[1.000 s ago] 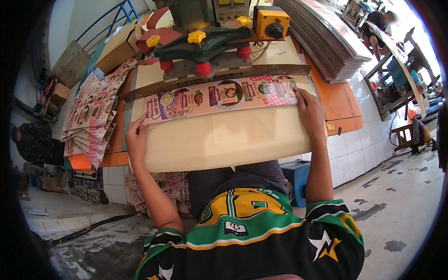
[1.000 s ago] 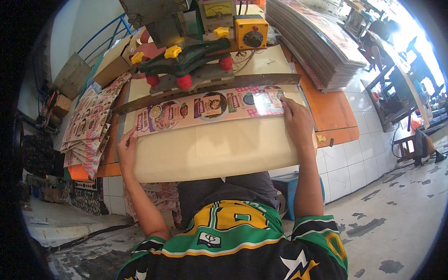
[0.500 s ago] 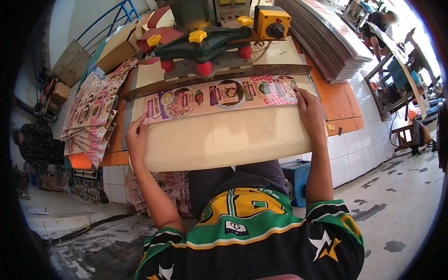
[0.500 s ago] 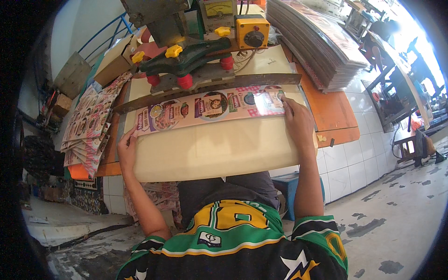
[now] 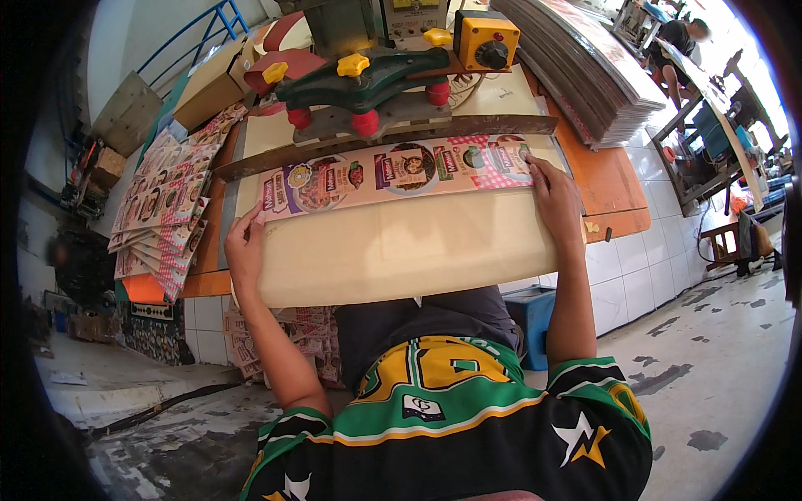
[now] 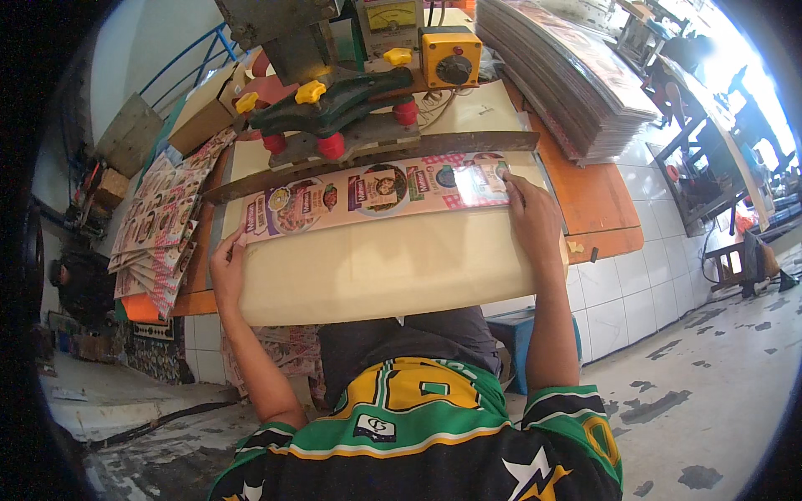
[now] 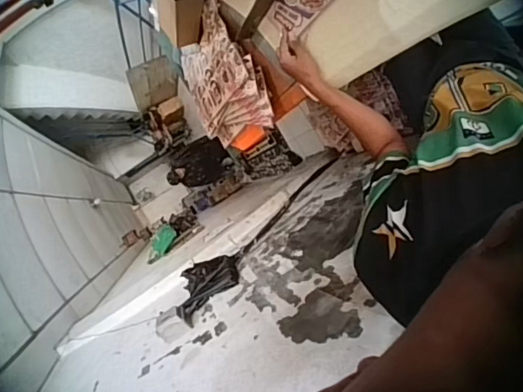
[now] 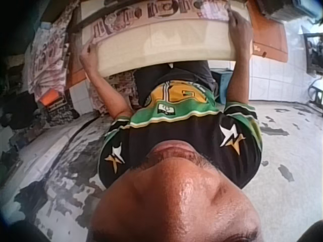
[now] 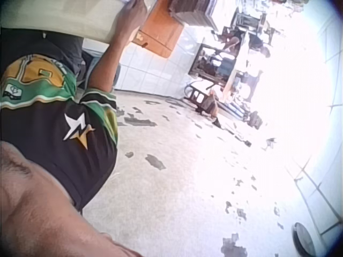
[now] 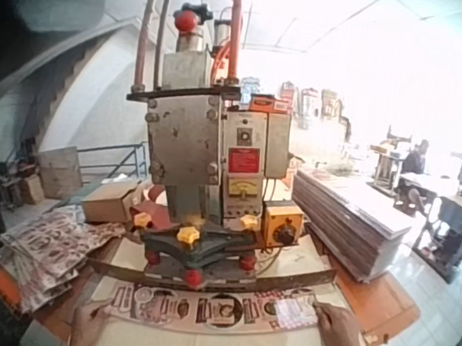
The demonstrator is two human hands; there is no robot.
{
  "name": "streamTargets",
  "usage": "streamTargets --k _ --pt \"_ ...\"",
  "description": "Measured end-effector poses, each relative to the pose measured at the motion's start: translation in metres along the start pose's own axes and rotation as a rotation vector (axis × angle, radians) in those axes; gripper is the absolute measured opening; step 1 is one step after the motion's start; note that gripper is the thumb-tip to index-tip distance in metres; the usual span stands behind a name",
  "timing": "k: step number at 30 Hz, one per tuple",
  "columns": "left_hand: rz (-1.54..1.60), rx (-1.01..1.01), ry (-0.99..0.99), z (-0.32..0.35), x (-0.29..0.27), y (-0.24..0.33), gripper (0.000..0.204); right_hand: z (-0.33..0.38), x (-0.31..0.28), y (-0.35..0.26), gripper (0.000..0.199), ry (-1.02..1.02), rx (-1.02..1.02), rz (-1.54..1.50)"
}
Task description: The person aligns a strip of printed plastic sachets on a machine platform, presses a lever by hand to seal the plastic, and then folds the sealed strip.
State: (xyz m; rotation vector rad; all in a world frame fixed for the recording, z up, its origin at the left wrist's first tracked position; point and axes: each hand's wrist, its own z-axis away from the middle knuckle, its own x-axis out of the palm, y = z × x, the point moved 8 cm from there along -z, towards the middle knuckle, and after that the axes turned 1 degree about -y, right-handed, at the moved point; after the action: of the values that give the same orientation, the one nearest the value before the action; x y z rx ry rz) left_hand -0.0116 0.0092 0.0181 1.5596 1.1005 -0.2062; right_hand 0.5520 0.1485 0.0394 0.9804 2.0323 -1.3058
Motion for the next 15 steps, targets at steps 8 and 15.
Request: streamTargets --k 8,15 --pt "-0.006 -0.025 -0.012 0.0001 0.0001 -0.0006 0.034 -0.0004 -0.0005 0.0001 0.03 0.003 0.005 0.012" --pt "-0.001 -0.002 -0.002 0.0002 -0.0001 -0.0016 0.034 0.0002 -0.0006 0.0003 0.03 0.0 0.014 0.014"
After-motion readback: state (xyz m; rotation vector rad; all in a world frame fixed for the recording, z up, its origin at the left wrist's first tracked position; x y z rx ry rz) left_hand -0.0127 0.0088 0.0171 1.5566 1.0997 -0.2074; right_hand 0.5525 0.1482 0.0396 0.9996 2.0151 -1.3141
